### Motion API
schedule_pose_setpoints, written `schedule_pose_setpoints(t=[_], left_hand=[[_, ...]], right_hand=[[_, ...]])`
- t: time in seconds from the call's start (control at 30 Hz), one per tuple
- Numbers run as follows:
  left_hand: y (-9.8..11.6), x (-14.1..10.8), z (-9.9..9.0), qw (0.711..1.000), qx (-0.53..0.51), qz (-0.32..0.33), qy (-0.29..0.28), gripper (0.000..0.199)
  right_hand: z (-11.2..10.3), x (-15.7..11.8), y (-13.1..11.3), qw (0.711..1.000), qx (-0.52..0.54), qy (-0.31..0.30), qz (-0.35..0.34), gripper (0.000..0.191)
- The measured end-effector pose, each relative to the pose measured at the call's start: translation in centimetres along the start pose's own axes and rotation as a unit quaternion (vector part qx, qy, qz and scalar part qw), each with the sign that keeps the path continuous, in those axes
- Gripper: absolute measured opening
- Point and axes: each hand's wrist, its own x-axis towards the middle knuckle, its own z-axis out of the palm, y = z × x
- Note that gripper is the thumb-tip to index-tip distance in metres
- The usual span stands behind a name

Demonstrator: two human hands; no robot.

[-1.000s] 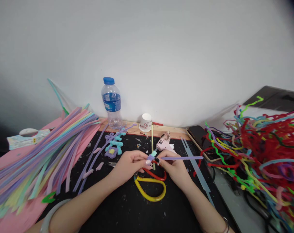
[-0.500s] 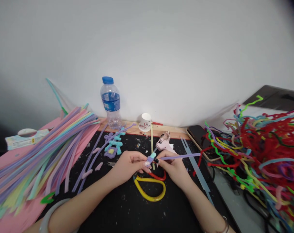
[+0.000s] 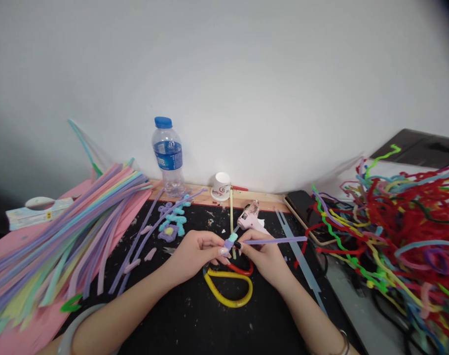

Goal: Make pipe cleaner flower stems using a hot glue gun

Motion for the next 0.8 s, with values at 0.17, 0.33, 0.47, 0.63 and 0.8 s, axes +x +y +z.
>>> schedule_pose_setpoints(t=[0.17,0.33,0.47,0.63,0.8], left_hand=[[-0.11,0.11,0.14,1.000,0.004,0.005,0.008,0.015],[-0.30,0.10,0.12,1.000,0.004,0.019,-0.004,0.018],[-0.10,0.12,0.08,1.000,0.015,0.010,-0.002,0.017],[-0.03,0.19,0.14,1.000,0.023,-0.003,0.006,0.019],[-0.30,0.16,-0.07,1.000,0.012,-0.009,0.011,0.015]], right_hand=[[0.16,-0.11,-0.18,1.000,-0.017,0.019,-0.011,0.013],[0.22,-0.18,-0.41,0.997,-0.050,0.043,-0.039,0.011],[0.18,-0.28,-0.55,0.993,-0.080,0.032,-0.079,0.012],[0.29,-0.50,-0.36,0.990,-0.100,0.009,-0.103,0.013],[0.35,-0.62,-0.18,0.988,-0.108,0.007,-0.106,0.013]])
